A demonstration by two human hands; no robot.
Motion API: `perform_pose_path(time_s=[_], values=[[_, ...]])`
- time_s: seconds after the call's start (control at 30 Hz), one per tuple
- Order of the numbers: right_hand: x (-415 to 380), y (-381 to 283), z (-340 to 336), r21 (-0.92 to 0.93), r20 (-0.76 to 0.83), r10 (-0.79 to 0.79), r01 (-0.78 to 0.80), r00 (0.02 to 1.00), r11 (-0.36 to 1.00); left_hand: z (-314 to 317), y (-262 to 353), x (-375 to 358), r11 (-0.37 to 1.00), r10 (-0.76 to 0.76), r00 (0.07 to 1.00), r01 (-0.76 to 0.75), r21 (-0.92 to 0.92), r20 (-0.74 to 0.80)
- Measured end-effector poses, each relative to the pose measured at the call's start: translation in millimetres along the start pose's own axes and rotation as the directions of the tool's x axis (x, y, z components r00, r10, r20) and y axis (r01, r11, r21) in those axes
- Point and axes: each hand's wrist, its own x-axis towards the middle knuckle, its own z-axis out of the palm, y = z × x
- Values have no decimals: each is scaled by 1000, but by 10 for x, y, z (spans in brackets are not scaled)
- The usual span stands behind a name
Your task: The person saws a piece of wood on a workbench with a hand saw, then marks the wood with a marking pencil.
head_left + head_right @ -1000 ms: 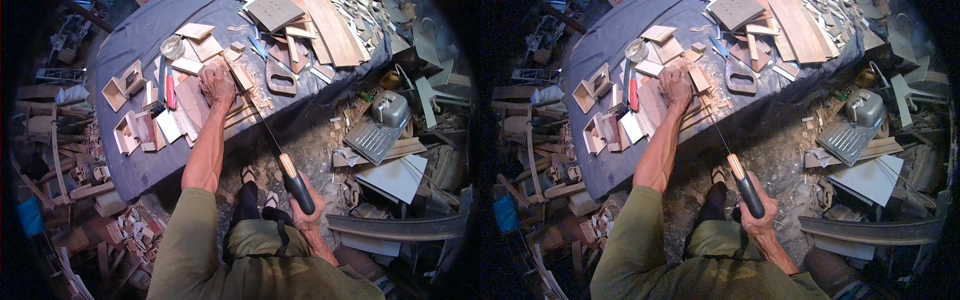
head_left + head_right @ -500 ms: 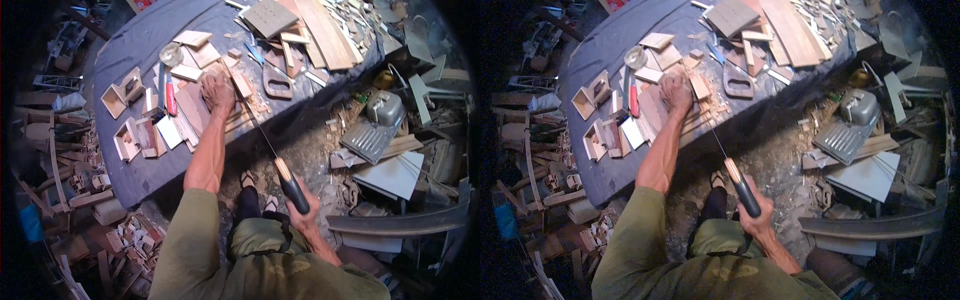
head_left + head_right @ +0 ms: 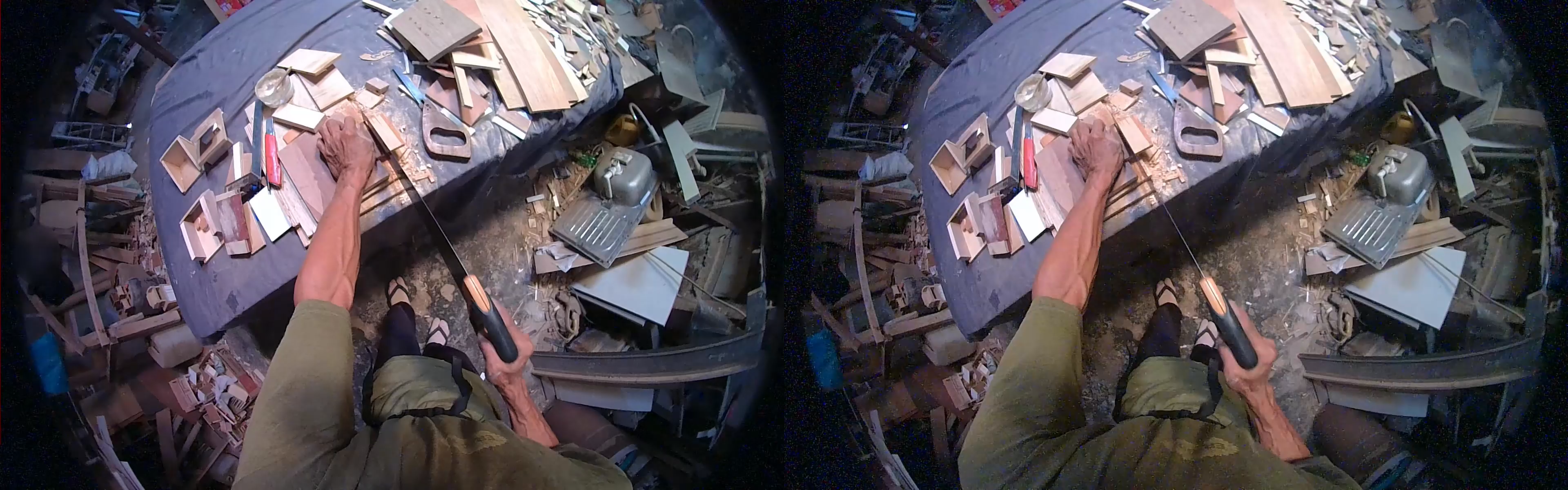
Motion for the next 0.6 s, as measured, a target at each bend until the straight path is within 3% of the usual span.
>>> perform_pose_path(time_s=[0.1,0.13,0.23,0.27,0.37,0.4,0.53,0.6], values=[[446,-63,291,9,4,-35,35,999,999,49,-42,-14,1000,14,999,-15,-26,-39],[486,-61,279,38,65,151,-153,986,987,78,-54,-36,1000,4,998,-5,-17,-60],[396,8,300,6,33,22,-22,999,1000,132,-29,-90,999,1,996,-5,-43,-91],[333,8,309,-20,-20,-105,105,994,994,124,-44,-11,998,-3,993,-4,-56,-116],[206,13,206,9,-27,3,-2,1000,1000,-27,-16,-6,999,20,1000,-20,-26,2],[290,-29,204,43,13,117,-117,993,992,6,-25,-9,997,38,997,-43,-64,-65],[461,-112,236,25,50,129,-130,990,991,97,-23,5,998,35,990,-41,-39,-134],[284,-122,145,-1,11,24,-24,1000,1000,77,-3,56,999,-27,1000,27,-39,6]])
